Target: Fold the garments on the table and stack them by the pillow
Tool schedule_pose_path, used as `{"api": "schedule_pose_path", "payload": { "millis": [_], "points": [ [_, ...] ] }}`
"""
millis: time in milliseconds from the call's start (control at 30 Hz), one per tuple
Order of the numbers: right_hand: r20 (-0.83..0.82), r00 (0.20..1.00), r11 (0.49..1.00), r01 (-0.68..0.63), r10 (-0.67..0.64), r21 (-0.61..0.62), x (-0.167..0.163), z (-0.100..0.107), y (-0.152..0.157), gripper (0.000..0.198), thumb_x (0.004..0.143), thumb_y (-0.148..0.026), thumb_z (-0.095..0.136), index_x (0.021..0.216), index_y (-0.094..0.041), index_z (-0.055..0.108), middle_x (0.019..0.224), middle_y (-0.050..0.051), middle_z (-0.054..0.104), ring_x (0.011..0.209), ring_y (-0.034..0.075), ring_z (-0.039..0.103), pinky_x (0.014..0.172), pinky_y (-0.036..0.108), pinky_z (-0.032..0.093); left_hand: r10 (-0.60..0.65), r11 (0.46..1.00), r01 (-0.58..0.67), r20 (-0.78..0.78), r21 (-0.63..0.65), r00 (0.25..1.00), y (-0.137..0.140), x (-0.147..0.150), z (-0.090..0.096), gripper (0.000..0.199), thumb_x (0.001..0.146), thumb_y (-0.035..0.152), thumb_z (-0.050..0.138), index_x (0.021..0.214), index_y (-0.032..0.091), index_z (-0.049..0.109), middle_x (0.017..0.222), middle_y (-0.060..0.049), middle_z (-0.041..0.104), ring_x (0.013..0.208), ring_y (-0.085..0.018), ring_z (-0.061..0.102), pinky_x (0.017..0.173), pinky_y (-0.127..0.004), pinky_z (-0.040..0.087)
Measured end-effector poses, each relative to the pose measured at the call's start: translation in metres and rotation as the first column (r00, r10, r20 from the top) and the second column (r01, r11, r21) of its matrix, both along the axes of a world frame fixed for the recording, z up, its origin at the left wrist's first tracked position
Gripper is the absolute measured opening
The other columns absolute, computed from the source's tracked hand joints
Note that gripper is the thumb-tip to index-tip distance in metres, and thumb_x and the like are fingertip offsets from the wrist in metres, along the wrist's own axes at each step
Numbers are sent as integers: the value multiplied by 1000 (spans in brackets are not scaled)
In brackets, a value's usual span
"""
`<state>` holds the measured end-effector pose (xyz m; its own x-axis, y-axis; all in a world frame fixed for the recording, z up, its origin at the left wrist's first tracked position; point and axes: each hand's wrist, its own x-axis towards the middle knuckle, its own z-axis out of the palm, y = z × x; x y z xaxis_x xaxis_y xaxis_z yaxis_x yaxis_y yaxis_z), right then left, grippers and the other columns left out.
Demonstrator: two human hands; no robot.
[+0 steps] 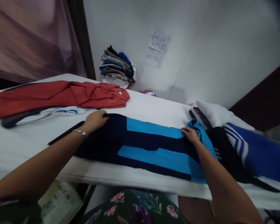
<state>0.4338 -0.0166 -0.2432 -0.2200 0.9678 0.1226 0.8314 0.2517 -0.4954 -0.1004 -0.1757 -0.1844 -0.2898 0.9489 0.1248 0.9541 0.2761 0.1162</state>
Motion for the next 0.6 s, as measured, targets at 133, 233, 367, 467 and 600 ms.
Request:
{"api": "schedule_pose_path", "payload": {
  "millis": [133,233,367,467,600],
  "points": [
    [71,997,999,41,-40,-16,-14,4,3,31,84,-34,55,107,-19,70,112,6,70,109,20,62,96,29,44,3,994,-5,-16,-112,1000,3,-15,0,43,81,44,46,101,12,66,101,-15,72,84,-25,66,65,-31,48],
    [139,987,996,86,-81,-31,-22,3,7,31,84,-33,61,111,-21,68,118,6,68,113,22,59,98,31,42,-22,985,20,-6,-171,1000,6,-20,-12,48,78,45,48,106,11,66,105,-17,72,83,-27,67,62,-32,50],
    [204,973,994,110,-104,-19,-30,0,6,39,82,-32,65,120,-20,63,131,7,60,123,25,51,103,35,37,-49,999,47,-157,-16,986,13,-4,-15,57,80,48,39,116,10,62,117,-20,66,98,-35,64,74,-47,51],
    [235,966,993,113,-107,-15,-34,-1,4,36,84,-33,63,119,-22,64,128,6,62,122,26,52,103,37,37,-212,961,242,-207,133,955,19,20,-21,64,84,49,30,125,8,56,129,-21,59,120,-34,54,93,-51,44],
    [242,963,993,114,-115,20,-31,2,5,36,86,-34,61,120,-24,64,129,2,62,121,22,53,102,31,38,-451,885,465,-246,3,858,21,39,-54,46,81,32,38,117,25,66,140,-12,52,133,-35,42,101,-62,31]
  ]
}}
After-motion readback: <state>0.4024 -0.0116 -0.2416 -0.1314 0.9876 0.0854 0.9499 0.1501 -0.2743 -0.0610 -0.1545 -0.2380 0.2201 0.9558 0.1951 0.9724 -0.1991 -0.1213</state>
